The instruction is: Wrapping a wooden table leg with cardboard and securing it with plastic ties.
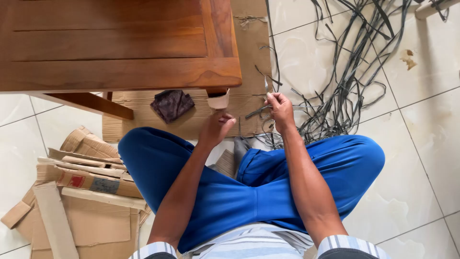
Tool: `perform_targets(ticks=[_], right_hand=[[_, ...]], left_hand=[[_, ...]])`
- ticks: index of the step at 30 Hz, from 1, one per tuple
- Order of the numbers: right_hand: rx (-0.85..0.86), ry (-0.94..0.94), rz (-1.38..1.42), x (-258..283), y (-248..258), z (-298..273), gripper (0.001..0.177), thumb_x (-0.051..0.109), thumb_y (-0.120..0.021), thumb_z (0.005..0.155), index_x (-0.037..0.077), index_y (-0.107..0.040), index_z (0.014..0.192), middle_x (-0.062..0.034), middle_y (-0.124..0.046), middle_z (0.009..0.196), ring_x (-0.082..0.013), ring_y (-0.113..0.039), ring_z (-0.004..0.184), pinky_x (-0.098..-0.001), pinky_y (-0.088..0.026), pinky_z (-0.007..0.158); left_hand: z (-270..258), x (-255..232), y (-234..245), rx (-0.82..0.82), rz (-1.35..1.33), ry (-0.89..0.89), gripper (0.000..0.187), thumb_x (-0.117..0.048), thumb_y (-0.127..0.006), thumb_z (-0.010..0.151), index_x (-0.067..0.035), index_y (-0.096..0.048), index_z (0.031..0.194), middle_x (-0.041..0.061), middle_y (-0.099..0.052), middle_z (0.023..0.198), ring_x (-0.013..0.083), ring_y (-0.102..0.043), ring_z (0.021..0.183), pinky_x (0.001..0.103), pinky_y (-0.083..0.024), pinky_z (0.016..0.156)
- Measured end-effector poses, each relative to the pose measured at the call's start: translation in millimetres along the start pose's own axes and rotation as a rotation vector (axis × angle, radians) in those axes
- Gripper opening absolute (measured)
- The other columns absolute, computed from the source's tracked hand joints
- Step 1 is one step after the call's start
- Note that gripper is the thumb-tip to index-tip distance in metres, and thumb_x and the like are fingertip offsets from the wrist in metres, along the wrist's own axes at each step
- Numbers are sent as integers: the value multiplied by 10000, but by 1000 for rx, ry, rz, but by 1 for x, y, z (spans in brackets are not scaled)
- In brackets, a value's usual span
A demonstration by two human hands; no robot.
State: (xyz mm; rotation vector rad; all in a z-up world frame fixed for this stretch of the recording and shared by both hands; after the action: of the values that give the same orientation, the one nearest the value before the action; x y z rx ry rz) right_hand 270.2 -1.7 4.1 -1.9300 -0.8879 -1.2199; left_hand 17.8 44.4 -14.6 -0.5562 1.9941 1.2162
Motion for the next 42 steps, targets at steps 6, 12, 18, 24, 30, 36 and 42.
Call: perform_targets(ticks=[6,12,18,24,30,36,42], right_hand=[[15,326,-201,50,-60,-23,98,215,-700,1027,118,-693,1034,-55,-746,797,-45,-553,635,-178,-404,573],[28,503,-331,62,-101,-38,85,223,-739,999,146,-743,1037,-48,-724,759,-73,-590,634,-259,-499,595],[161,559,-358,97,-132,-77,161,172,-655,1022,137,-757,1141,-51,-640,533,-148,-646,473,-283,-532,510],[393,583,-286,62,-121,-61,547,107,-679,929,140,-587,1467,-155,-726,983,-202,-732,636,-312,-545,506],[357,671,-294,47,-120,-27,447,69,-870,816,36,-722,1236,-180,-696,1046,-265,-716,694,-336,-569,519],[442,641,-222,62,-132,-24,264,96,-923,788,17,-744,965,-70,-627,868,-145,-645,640,-290,-536,505],[475,586,-337,102,-148,-40,244,146,-941,734,46,-738,826,-79,-618,689,-128,-568,578,-289,-476,457]], left_hand=[[-31,-35,57,-328,-4,2,644,-484,-812,830,-91,-540,1262,213,-655,1215,422,-691,1114,563,-586,896],[-37,-64,68,-532,-205,-318,708,-510,-634,1042,-97,-397,1566,256,-539,1373,492,-621,1207,617,-591,909],[-23,-49,65,-615,-455,-579,449,-207,-631,1086,-150,-526,1520,139,-594,1404,396,-612,1254,578,-606,940],[-12,-34,57,-666,-499,-604,373,-165,-636,1071,-78,-602,1432,222,-593,1404,471,-580,1253,630,-595,952],[-13,-42,56,-669,-516,-586,392,-171,-587,1089,-68,-562,1466,223,-561,1447,501,-516,1314,669,-561,996],[-23,-66,70,-639,-567,-620,385,-164,-531,1104,-57,-544,1473,212,-576,1426,493,-516,1315,681,-535,1024],[12,-23,43,-549,-800,-573,506,-280,-389,1147,-16,-366,1578,246,-455,1542,511,-434,1388,725,-406,1108]])
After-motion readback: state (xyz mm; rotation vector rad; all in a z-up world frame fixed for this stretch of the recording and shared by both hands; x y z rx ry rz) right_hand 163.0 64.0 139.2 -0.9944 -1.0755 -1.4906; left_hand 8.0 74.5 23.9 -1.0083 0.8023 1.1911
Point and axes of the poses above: each hand's wrist, its own z-axis towards the middle knuckle, its own y-axis out of the back of the hand, x = y × z, the point moved 5 cm from there along z, towards the middle knuckle
